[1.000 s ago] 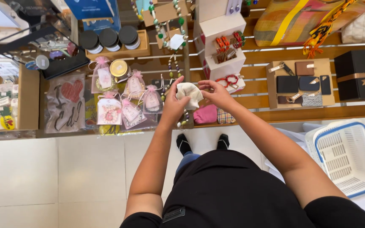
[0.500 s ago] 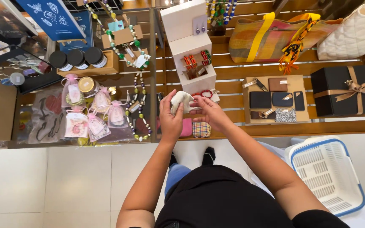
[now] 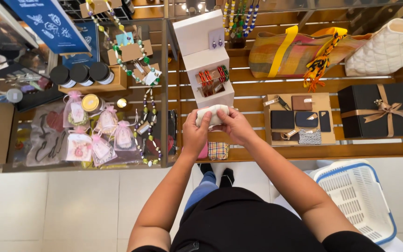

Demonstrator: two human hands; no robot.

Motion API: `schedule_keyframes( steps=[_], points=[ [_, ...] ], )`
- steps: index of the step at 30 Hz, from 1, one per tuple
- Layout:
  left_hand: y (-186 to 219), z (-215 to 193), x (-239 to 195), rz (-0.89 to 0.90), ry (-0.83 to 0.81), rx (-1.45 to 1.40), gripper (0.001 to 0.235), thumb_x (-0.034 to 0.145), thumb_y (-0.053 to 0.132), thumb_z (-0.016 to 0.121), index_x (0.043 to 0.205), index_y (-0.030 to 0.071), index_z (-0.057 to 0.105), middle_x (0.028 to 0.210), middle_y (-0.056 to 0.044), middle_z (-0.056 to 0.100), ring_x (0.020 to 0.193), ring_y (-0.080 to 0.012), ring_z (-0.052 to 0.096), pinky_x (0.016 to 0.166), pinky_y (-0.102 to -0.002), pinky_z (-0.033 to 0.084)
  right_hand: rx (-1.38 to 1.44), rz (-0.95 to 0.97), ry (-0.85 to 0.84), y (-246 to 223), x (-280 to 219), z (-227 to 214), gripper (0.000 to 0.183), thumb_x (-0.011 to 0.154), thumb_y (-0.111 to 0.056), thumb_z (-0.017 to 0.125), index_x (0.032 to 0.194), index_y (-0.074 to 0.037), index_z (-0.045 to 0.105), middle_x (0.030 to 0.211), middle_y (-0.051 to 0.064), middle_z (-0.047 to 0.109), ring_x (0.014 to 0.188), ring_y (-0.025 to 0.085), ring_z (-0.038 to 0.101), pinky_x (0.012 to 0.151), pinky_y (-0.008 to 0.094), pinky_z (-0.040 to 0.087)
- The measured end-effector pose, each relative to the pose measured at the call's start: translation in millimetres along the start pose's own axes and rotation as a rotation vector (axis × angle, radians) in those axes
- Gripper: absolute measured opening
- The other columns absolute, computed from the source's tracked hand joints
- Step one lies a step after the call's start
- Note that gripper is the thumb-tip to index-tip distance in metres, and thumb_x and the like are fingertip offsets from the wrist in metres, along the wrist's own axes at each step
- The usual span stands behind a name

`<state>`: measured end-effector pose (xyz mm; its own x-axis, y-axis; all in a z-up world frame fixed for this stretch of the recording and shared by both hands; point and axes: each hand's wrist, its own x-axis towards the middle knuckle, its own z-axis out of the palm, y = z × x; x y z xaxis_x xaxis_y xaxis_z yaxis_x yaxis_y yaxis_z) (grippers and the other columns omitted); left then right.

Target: Organizing and cleaning jewelry and accessories on a retail display shelf.

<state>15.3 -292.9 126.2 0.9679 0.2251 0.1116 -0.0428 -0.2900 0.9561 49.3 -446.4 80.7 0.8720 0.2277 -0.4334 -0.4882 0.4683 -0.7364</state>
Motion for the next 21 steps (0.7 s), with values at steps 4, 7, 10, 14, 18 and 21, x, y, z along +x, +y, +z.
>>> schedule_keyframes(
  steps=[4,7,10,14,18,21],
  points=[
    [-16.2,10.5,31.9,-0.046,-0.036,-0.055,0.027,0.095,0.042,0.071,0.115,0.026,0.076,0.089,-0.01,0.07,0.091,-0.03,0.072,0.083,-0.039,0.054,-0.02,-0.028,0.066,1.9,35.6,-19.0,0.033,0.096,-0.025,0.076,0.122,-0.007,0.068,0.107,0.015,0.076,0.09,0.031,0.078,0.073,0.042,0.069],
    [-27.1,7.1,49.8,0.037,-0.046,-0.113,0.025,0.095,0.031,0.071,0.118,0.023,0.074,0.111,-0.008,0.071,0.11,-0.0305,0.069,0.099,-0.04,0.051,-0.114,-0.068,0.145,-5.6,44.1,-6.2,0.031,0.094,-0.027,0.079,0.116,-0.008,0.07,0.1,0.01,0.076,0.086,0.024,0.078,0.072,0.036,0.068],
    [-17.7,0.8,75.6,0.239,-0.041,-0.009,0.035,0.092,0.012,0.065,0.126,0.018,0.07,0.138,-0.014,0.059,0.127,-0.0396,0.057,0.11,-0.052,0.043,-0.186,-0.097,0.176,-28.0,49.5,20.2,0.031,0.093,-0.028,0.08,0.114,-0.008,0.07,0.098,0.007,0.076,0.084,0.022,0.077,0.071,0.035,0.068],
    [1.2,-0.6,89.7,0.286,-0.194,0.106,0.041,0.097,0.009,0.054,0.137,0.013,0.063,0.149,-0.016,0.052,0.142,-0.0389,0.044,0.118,-0.056,0.032,-0.197,-0.132,0.217,-33.7,57.2,35.5,0.028,0.094,-0.028,0.079,0.112,-0.009,0.071,0.094,0.003,0.074,0.081,0.017,0.076,0.069,0.029,0.066],
    [-25.0,20.0,101.4,0.308,-0.335,0.309,0.062,0.097,0.028,0.061,0.155,0.017,0.044,0.157,-0.014,0.043,0.145,-0.039,0.041,0.118,-0.055,0.034,-0.083,-0.164,0.24,-28.7,84.7,16.1,0.029,0.098,-0.028,0.075,0.114,-0.004,0.071,0.101,0.011,0.075,0.091,0.023,0.076,0.08,0.038,0.065],
    [-32.0,29.2,107.8,0.274,-0.354,0.334,0.073,0.095,0.031,0.063,0.161,0.02,0.034,0.16,-0.014,0.039,0.145,-0.0397,0.04,0.116,-0.056,0.035,-0.037,-0.128,0.264,-29.4,100.2,5.9,0.032,0.099,-0.031,0.074,0.116,-0.004,0.071,0.104,0.013,0.076,0.093,0.023,0.076,0.083,0.04,0.064]
  ],
)
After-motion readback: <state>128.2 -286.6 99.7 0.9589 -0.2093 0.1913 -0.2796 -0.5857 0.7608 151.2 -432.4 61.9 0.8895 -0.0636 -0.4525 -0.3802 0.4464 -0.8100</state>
